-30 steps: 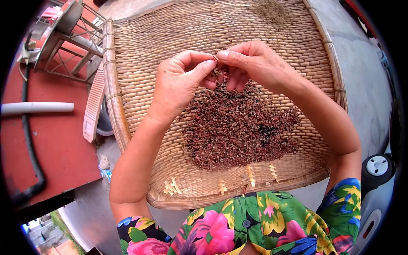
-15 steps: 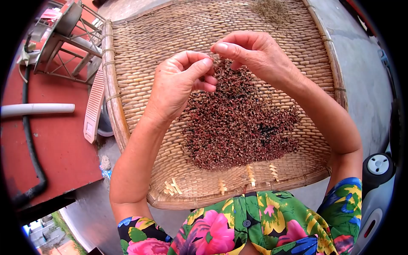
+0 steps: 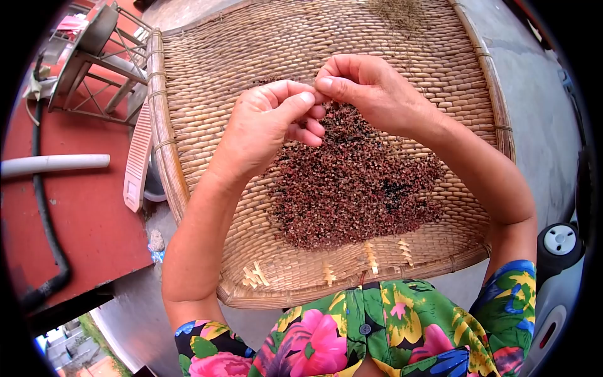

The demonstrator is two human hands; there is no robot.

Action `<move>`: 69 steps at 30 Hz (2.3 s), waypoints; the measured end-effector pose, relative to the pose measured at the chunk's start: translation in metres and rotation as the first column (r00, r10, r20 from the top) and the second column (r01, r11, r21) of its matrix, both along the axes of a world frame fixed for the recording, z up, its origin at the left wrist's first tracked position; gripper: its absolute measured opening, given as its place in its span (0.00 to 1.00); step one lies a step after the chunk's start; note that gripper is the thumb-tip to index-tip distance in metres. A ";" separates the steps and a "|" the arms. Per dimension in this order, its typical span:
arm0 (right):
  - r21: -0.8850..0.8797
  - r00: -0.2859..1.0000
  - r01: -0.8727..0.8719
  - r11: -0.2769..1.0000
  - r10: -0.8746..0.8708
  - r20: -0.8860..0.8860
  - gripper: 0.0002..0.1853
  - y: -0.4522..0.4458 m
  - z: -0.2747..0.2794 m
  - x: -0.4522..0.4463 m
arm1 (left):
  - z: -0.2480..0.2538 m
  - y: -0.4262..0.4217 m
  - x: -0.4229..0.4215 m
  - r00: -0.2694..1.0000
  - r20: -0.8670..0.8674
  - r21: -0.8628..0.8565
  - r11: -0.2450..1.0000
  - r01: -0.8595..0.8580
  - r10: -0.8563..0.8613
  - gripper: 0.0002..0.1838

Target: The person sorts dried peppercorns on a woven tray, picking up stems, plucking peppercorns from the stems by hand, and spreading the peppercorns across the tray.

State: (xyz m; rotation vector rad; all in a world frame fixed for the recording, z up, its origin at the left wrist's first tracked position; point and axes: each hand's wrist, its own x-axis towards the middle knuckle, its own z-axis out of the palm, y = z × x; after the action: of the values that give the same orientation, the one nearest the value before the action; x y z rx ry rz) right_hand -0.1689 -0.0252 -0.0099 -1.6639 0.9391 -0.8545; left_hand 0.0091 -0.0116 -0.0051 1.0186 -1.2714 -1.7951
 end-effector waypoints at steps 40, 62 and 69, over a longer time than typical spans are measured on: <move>-0.844 0.383 0.108 0.525 -0.806 -0.452 0.28 -0.124 0.029 -0.084 | -0.025 -0.024 0.039 0.611 0.719 -0.620 0.701 0.351 0.331 0.15; 0.154 0.987 -0.019 0.988 0.043 -0.153 0.08 -0.016 -0.004 0.001 | -0.004 -0.013 0.014 0.992 0.122 -0.041 0.999 0.005 0.000 0.15; 0.102 0.998 -0.039 0.994 0.044 -0.045 0.08 -0.012 0.002 0.004 | -0.005 -0.012 0.012 0.998 -0.044 -0.034 0.999 -0.038 0.037 0.10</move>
State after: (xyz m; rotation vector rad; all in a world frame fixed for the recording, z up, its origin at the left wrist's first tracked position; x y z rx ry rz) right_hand -0.1647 -0.0372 -0.0079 -1.6166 0.9613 -0.7302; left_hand 0.0213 -0.0233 -0.0102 0.9726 -1.2453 -1.7513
